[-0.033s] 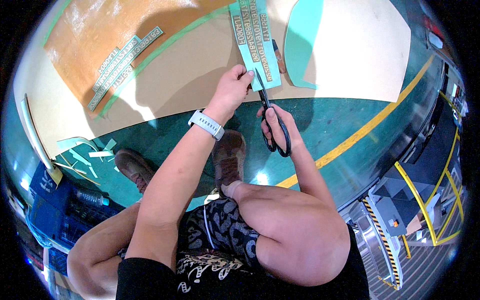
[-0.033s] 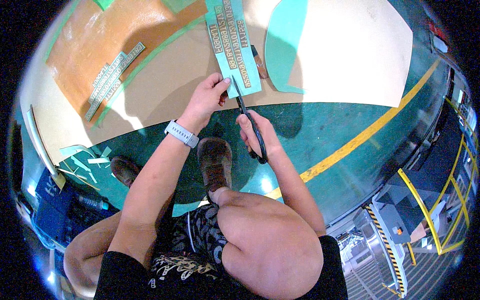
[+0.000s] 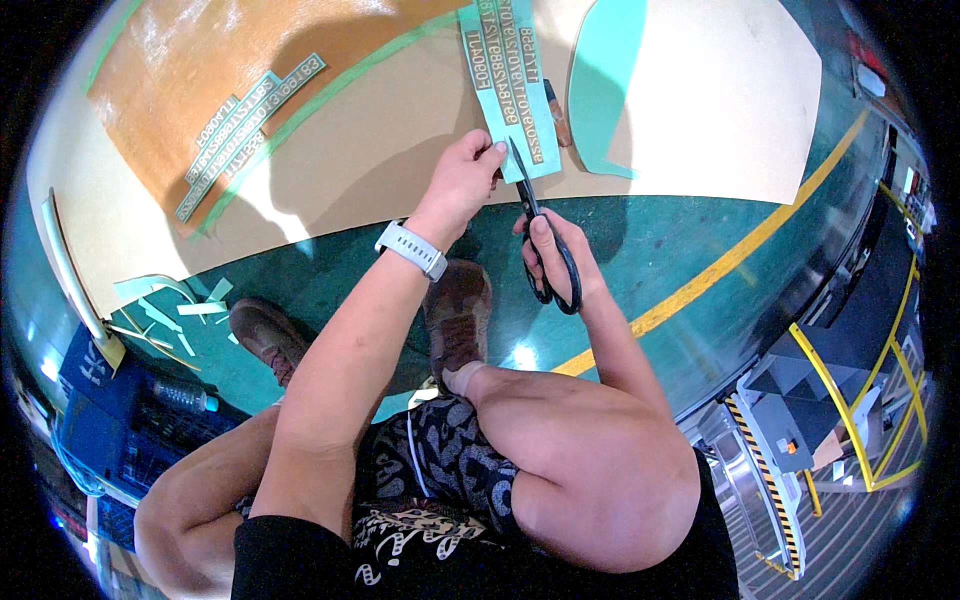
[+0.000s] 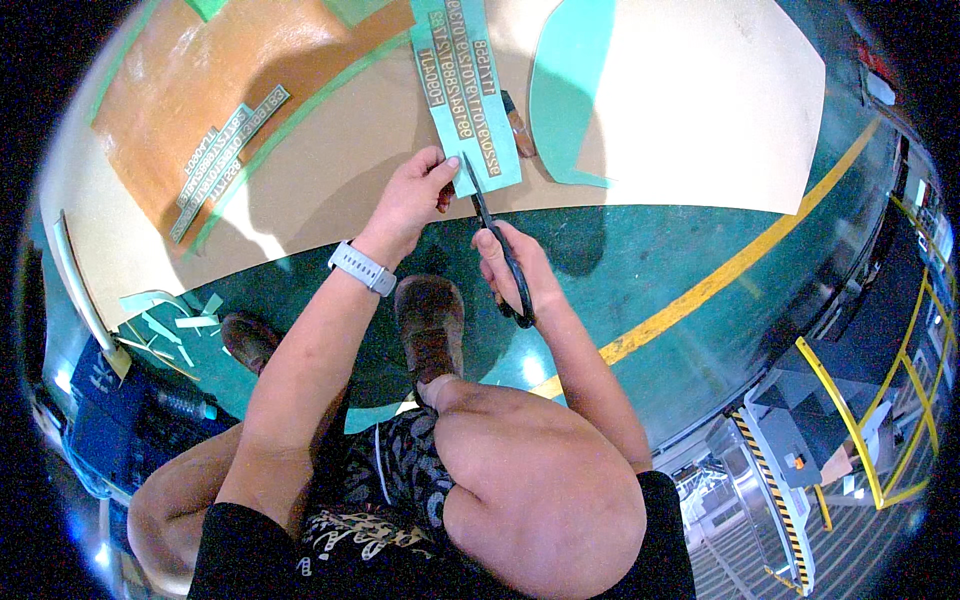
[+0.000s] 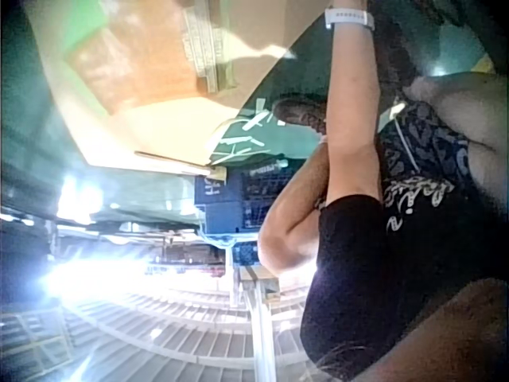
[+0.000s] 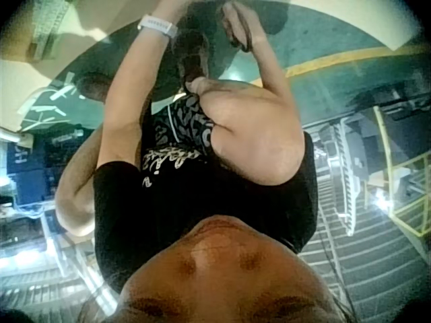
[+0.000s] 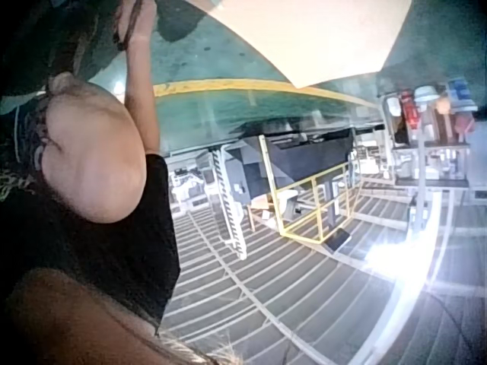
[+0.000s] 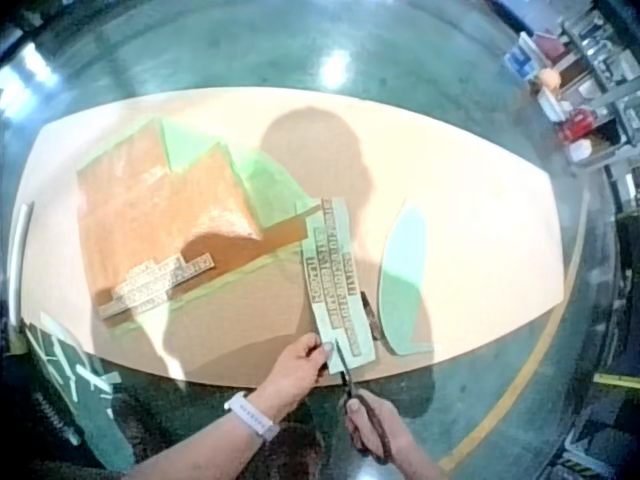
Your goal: The person cuts out text-bearing stencils from a green sheet of material using scissors.
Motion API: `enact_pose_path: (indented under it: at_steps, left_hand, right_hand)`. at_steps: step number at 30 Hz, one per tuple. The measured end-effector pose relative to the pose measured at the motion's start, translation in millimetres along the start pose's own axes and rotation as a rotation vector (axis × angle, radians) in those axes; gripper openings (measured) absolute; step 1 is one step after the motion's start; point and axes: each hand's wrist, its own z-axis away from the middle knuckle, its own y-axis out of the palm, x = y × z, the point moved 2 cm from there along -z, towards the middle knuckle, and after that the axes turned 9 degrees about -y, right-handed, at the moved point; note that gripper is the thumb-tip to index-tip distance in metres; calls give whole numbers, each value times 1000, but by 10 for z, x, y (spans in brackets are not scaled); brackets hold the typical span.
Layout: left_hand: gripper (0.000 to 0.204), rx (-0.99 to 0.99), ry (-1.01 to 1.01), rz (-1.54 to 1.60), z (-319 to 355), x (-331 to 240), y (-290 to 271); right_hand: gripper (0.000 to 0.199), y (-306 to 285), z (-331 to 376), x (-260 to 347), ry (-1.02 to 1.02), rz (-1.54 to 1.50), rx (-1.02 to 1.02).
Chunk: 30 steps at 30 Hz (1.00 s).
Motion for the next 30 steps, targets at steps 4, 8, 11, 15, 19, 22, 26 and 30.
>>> enact_pose_path:
  at_steps: [4,8,11,15,19,22,26,30]
  left_hand:
    - [17,27,-3,30,2,2,5]
    - [17,53,-14,69,-23,25,11]
    - [17,80,-27,73,-28,43,-10]
    - [16,105,-55,51,-9,48,11]
    - [15,107,-50,88,3,41,25]
    - [15,111,-46,86,-5,45,27]
    - [15,122,-42,93,-38,78,11]
    - [17,113,-78,60,-6,23,0]
  right_hand:
    - [48,26,1,-29,-8,-1,-36]
    - [48,20,2,-114,-13,-16,-57]
    - [47,1,0,-43,-38,76,-4]
    - [46,28,-58,23,-3,-62,-42]
    - [46,10,-65,-21,-3,-50,-49]
    - [45,34,-59,-20,-21,-35,-70]
    - [43,52,-58,-58,-31,-29,-96]
    - [42,46,-44,-58,-24,-28,-108]
